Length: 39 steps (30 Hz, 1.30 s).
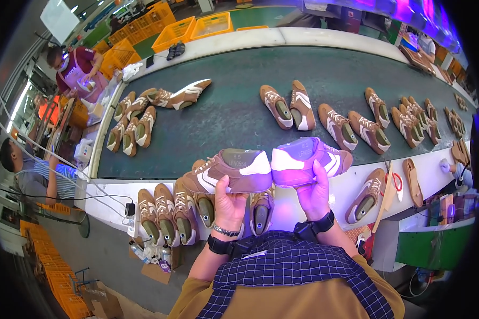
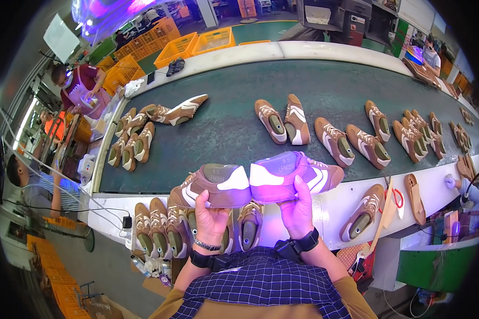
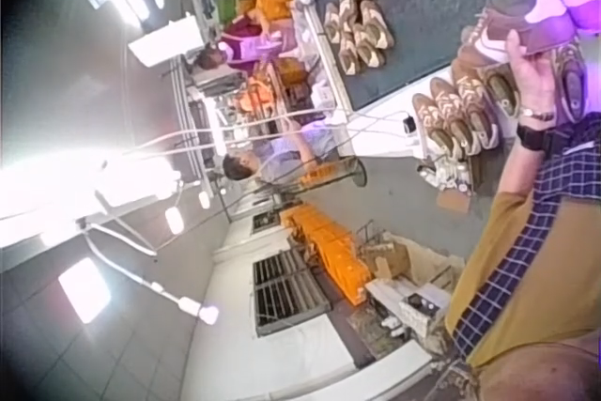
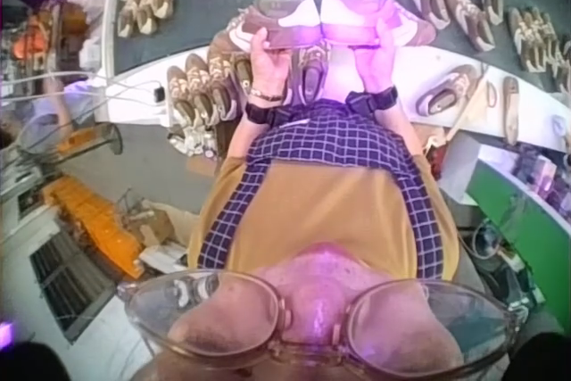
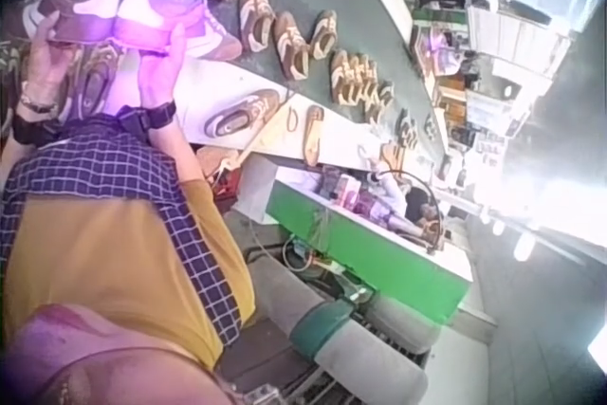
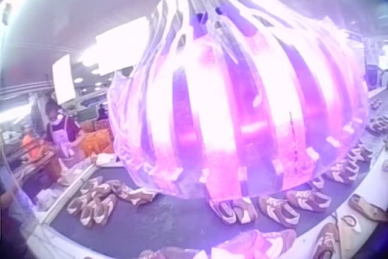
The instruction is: The recorder is inspecting shoes on a conveyor belt, checking their quality and alignment.
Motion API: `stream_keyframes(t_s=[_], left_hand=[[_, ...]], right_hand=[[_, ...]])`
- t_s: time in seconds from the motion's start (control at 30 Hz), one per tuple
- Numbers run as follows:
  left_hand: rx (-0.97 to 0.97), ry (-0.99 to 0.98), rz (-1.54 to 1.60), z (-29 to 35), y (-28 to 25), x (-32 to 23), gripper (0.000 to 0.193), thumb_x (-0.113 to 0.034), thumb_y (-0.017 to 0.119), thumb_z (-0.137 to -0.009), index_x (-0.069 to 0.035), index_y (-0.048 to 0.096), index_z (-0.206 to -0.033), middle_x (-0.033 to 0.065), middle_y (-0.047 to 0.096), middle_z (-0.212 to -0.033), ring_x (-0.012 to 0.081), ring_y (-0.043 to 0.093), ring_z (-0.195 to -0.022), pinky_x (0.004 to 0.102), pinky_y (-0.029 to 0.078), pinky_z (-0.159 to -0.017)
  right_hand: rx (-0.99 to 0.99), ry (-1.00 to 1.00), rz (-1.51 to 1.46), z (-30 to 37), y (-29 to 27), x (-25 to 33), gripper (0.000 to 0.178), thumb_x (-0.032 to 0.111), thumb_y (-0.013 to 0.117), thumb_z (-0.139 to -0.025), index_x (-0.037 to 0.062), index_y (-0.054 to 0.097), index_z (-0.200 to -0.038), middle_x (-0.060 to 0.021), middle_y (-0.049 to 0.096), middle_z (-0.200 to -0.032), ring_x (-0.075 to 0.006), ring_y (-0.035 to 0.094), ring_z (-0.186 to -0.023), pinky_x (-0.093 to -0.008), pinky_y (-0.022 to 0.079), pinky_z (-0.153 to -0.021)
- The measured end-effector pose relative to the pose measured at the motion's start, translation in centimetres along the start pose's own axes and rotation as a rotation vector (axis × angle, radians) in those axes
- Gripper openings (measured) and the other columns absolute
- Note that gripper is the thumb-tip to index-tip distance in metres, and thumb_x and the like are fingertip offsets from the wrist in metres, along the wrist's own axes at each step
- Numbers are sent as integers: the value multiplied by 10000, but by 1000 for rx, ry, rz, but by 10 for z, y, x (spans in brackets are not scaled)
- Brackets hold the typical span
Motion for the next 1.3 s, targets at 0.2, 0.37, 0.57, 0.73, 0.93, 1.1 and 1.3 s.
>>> stream_keyframes(t_s=[0.2, 0.37, 0.57, 0.73, 0.93, 1.1, 1.3], left_hand=[[-10, -11, 16, -2, -5, 3, 441, -278, 613, -790, -102, 497, -1178, 47, 580, -1122, 198, 564, -1026, 359, 496, -841], [1, -14, 39, -4, -10, 7, 424, -268, 596, -803, -101, 495, -1179, 45, 578, -1126, 197, 560, -1034, 362, 493, -844], [15, 3, 0, -3, -10, 8, 424, -253, 574, -814, -101, 474, -1197, 55, 574, -1130, 207, 551, -1056, 388, 468, -893], [35, 37, -51, 3, -2, 5, 457, -248, 582, -806, -102, 459, -1221, 55, 566, -1143, 207, 557, -1048, 381, 469, -899], [64, 95, -78, 5, 3, 3, 410, -243, 595, -813, -86, 488, -1176, 31, 581, -1105, 169, 563, -1015, 334, 478, -854], [-3, 26, -34, -1, -5, 12, 431, -243, 581, -811, -86, 476, -1198, 52, 578, -1121, 204, 569, -1026, 370, 485, -880], [-9, -26, 51, -9, -9, 23, 441, -273, 611, -792, -90, 499, -1177, 59, 588, -1112, 210, 577, -1013, 378, 506, -838]], right_hand=[[-12, -2, -23, 1, -2, -1, 509, 304, 559, -869, 91, 375, -1293, -86, 503, -1234, -245, 503, -1140, -458, 439, -934], [-10, -5, -34, 1, -5, -2, 475, 285, 545, -879, 88, 389, -1283, -78, 518, -1208, -227, 521, -1112, -435, 450, -921], [-28, -7, -10, 1, -8, -1, 448, 284, 537, -883, 83, 415, -1264, -72, 534, -1186, -213, 530, -1091, -408, 440, -927], [8, -19, -6, 1, -9, 3, 433, 250, 553, -871, 50, 435, -1236, -77, 547, -1155, -202, 531, -1081, -390, 417, -951], [-9, -61, 43, 0, -11, 8, 424, 234, 553, -871, 40, 439, -1230, -72, 549, -1144, -186, 531, -1074, -370, 404, -964], [-28, -71, 46, 1, -13, 4, 417, 247, 547, -878, 44, 441, -1227, -73, 550, -1141, -187, 536, -1071, -373, 416, -952], [-24, -22, -21, -2, -18, 3, 424, 272, 555, -877, 66, 442, -1229, -80, 552, -1156, -211, 550, -1067, -414, 454, -912]])
Point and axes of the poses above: each hand's wrist, its own z-axis away from the middle knuckle, its own y-axis out of the palm, x = y × z, the point moved 3 cm from there along -z, towards the middle knuckle
